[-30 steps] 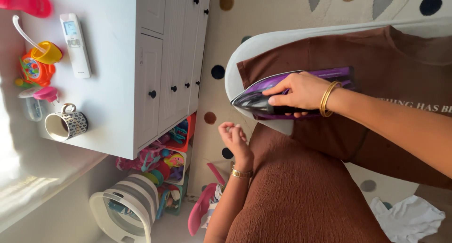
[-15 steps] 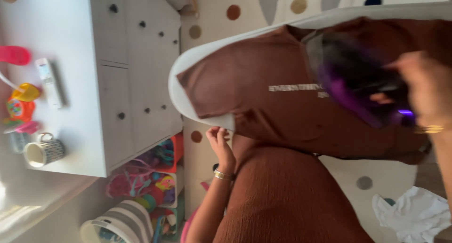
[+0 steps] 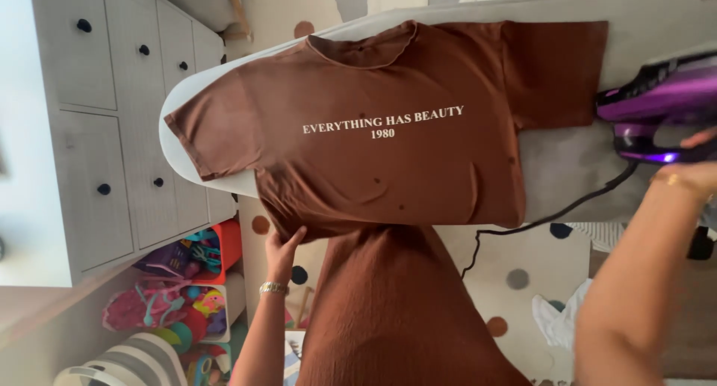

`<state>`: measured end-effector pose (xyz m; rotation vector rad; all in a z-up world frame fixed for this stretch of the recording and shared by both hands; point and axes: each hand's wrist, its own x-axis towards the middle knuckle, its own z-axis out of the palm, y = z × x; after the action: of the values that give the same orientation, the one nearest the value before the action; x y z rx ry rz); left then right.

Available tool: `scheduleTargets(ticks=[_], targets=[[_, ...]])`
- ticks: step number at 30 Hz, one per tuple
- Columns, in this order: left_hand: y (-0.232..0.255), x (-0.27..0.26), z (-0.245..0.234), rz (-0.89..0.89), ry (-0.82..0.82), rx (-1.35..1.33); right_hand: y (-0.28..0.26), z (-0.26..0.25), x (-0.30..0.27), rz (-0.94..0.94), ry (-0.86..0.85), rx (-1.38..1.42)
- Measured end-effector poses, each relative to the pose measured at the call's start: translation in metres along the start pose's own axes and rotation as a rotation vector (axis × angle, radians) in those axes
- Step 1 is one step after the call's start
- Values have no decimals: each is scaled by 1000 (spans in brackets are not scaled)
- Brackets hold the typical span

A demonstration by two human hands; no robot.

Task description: Ironing a brown t-shirt and a grey t-shirt on an ironing board in a bedroom.

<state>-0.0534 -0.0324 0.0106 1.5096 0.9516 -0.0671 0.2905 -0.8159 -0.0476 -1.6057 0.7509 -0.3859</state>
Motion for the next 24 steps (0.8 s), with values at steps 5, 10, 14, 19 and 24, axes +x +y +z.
scheduleTargets(ticks=[5,10,14,19,24], targets=[[-41,-22,-17,-171,8,16,63,-46,22,-106,228,132],[-62,-46,-35,-185,-29,-75,54,12,-207,-562,323,106],[-58,-74,-46,-56,-9,-323,84,55,-322,149,-134,-277],[-49,-84,-81,-45,-173,-358,28,50,-375,188,-445,-228],[36,-92,-128,90,-166,-549,-116,6,-395,306,-431,43]])
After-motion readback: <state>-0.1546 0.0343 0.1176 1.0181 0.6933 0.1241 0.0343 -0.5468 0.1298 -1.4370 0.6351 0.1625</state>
